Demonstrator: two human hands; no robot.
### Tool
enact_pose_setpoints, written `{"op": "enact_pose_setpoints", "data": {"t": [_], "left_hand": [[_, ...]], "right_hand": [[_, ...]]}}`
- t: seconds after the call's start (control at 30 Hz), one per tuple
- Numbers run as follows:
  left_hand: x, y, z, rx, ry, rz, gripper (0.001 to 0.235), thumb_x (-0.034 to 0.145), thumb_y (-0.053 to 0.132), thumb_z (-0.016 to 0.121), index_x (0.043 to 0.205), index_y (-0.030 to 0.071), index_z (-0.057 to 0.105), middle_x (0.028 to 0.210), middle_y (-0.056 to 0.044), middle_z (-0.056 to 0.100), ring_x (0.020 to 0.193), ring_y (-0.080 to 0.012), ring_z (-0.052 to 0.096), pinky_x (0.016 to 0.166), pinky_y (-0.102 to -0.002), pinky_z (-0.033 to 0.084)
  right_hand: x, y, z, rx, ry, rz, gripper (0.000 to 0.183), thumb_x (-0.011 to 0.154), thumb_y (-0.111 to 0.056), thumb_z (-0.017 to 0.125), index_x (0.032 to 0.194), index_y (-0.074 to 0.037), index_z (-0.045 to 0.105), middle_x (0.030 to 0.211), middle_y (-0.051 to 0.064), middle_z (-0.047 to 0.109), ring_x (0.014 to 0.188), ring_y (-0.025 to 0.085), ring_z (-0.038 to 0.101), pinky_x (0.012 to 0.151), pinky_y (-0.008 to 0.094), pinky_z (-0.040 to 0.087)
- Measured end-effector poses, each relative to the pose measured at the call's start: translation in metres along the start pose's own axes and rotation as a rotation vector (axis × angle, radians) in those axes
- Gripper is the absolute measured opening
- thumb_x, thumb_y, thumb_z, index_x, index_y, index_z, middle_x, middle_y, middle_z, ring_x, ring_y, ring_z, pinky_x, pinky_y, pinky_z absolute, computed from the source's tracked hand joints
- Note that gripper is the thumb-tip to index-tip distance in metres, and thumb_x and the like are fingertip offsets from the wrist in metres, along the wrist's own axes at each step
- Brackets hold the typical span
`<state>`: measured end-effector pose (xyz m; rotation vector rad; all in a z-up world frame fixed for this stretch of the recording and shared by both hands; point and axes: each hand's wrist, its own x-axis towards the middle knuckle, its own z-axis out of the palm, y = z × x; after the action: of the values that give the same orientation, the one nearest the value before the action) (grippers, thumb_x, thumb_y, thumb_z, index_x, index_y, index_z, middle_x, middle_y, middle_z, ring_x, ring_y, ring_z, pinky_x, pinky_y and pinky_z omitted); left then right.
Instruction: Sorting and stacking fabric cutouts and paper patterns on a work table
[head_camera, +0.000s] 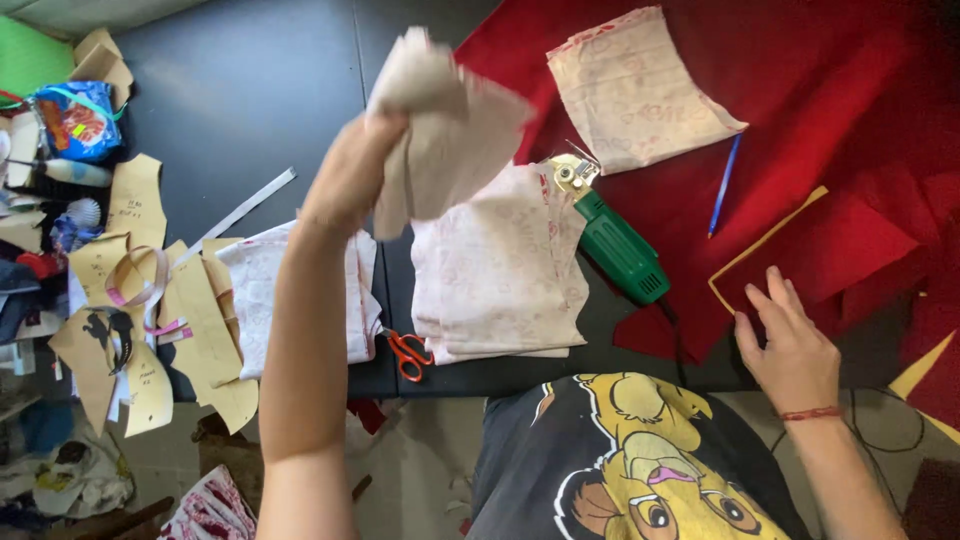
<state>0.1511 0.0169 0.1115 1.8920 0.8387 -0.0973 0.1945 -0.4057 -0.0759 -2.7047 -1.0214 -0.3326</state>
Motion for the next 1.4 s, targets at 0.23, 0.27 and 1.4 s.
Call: {"op": "enact_pose_setpoints", "data": {"t": [0.23, 0.27, 1.4], "left_hand": [[0.11, 0.019, 0.065, 0.216, 0.257, 0.645, 0.014, 0.067, 0.012, 0.043, 0.08, 0.017, 0.041, 0.07, 0.0, 0.036, 0.059, -0.0146, 0.035, 0.047, -0.03, 0.031], [0.126, 0.019, 0.099, 0.58, 0.352, 0.889, 0.033, 0.06, -0.002, 0.046, 0.088, 0.016, 0.046, 0.069, -0.004, 0.039, 0.052, -0.0201, 0.037, 0.037, -0.034, 0.032], [0.002, -0.145, 0.085, 0.518, 0.838, 0.661, 0.008, 0.078, 0.02, 0.064, 0.081, 0.016, 0.058, 0.083, 0.004, 0.063, 0.076, -0.0114, 0.06, 0.081, -0.032, 0.045]], "right_hand": [[0.002, -0.006, -0.001, -0.093, -0.025, 0.017, 0.025, 0.083, -0.013, 0.06, 0.107, -0.009, 0.063, 0.129, 0.01, 0.057, 0.11, 0.021, 0.061, 0.069, 0.028, 0.053], [0.002, -0.006, 0.0, -0.086, -0.012, 0.012, 0.026, 0.082, -0.012, 0.061, 0.107, -0.009, 0.063, 0.128, 0.01, 0.057, 0.109, 0.022, 0.061, 0.072, 0.028, 0.053], [0.03, -0.016, -0.046, 0.992, 0.137, 0.555, 0.026, 0.101, -0.004, 0.049, 0.125, 0.005, 0.044, 0.115, 0.017, 0.051, 0.104, 0.023, 0.053, 0.094, 0.032, 0.047]]}}
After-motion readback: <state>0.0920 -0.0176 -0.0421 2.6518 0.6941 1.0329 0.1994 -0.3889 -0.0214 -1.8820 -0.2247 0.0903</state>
